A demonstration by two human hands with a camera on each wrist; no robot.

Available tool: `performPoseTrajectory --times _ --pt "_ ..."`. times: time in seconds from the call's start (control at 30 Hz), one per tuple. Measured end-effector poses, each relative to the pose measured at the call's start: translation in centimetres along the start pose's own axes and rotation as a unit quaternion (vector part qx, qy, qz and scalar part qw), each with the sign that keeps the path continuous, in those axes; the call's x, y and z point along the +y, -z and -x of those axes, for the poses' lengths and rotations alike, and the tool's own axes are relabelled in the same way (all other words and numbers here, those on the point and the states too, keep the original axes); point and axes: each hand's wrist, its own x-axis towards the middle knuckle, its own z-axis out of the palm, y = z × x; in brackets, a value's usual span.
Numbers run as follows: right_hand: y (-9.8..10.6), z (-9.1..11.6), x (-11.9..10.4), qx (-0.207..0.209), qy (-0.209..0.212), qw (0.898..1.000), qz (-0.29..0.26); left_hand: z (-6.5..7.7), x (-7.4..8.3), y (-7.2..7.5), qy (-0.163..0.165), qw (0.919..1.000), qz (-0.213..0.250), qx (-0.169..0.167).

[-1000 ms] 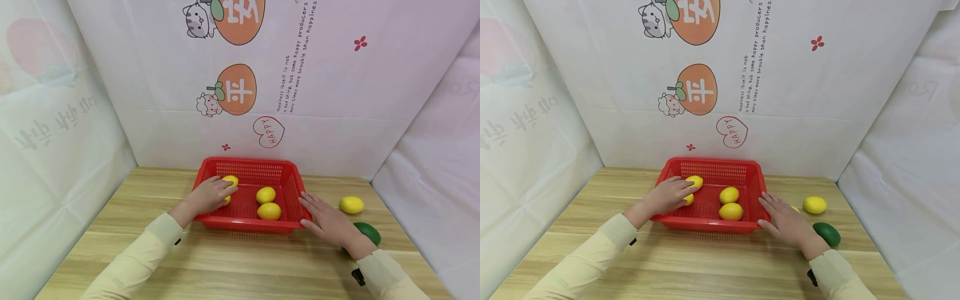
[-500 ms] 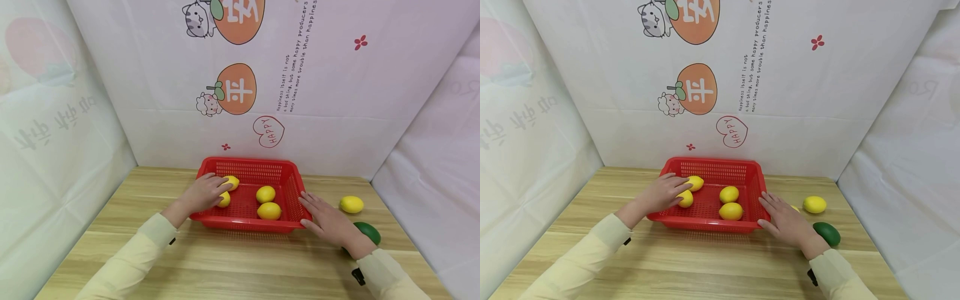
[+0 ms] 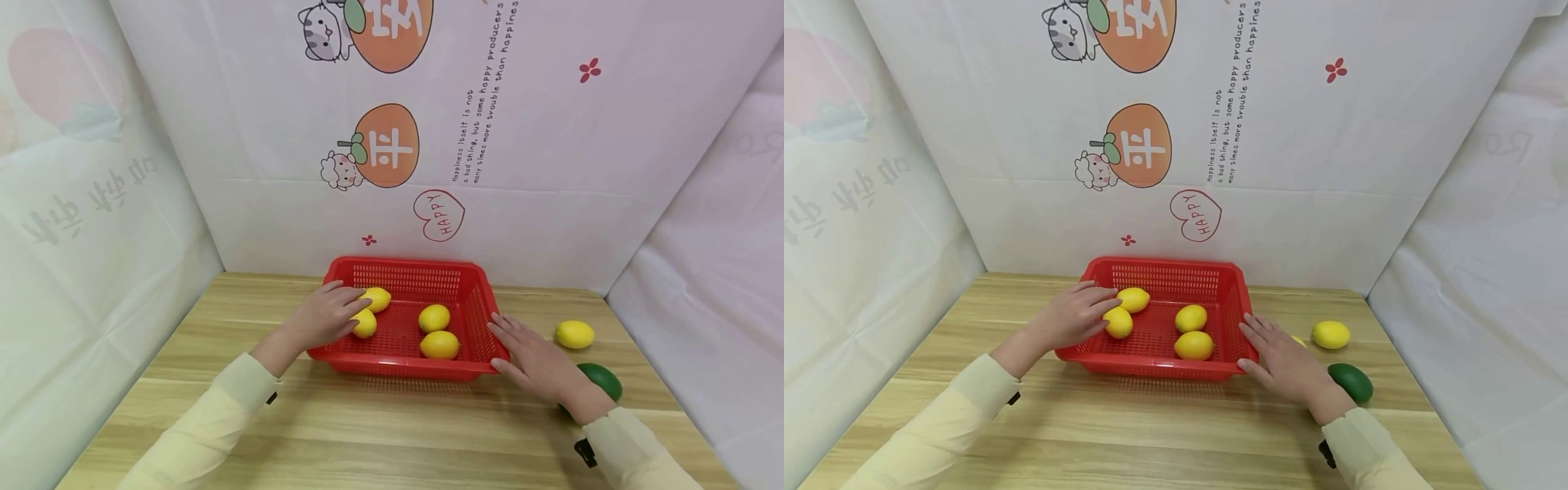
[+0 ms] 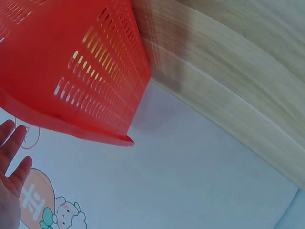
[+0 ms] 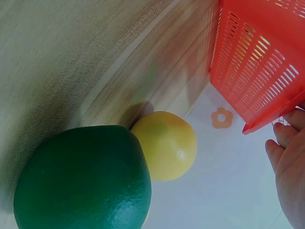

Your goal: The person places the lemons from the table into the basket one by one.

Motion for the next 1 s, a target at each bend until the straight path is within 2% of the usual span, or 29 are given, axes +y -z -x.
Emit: performPoseTrajectory --times 0.33,0.67,1.0 --pt "0.0 0.0 -0.1 -0.001 -0.003 1.000 -0.001 1.5 -0.4 0.3 0.008 0.9989 0.013 0.045" --pt "-0.1 0.0 -0.1 -0.001 -0.002 1.000 0.000 3.1 -0.8 0.8 0.008 0.9983 0.004 0.057" --pt "0.1 0.0 -0.2 -0.003 -0.002 1.000 -0.002 5.0 -1.1 1.4 0.009 0.9956 0.029 0.089"
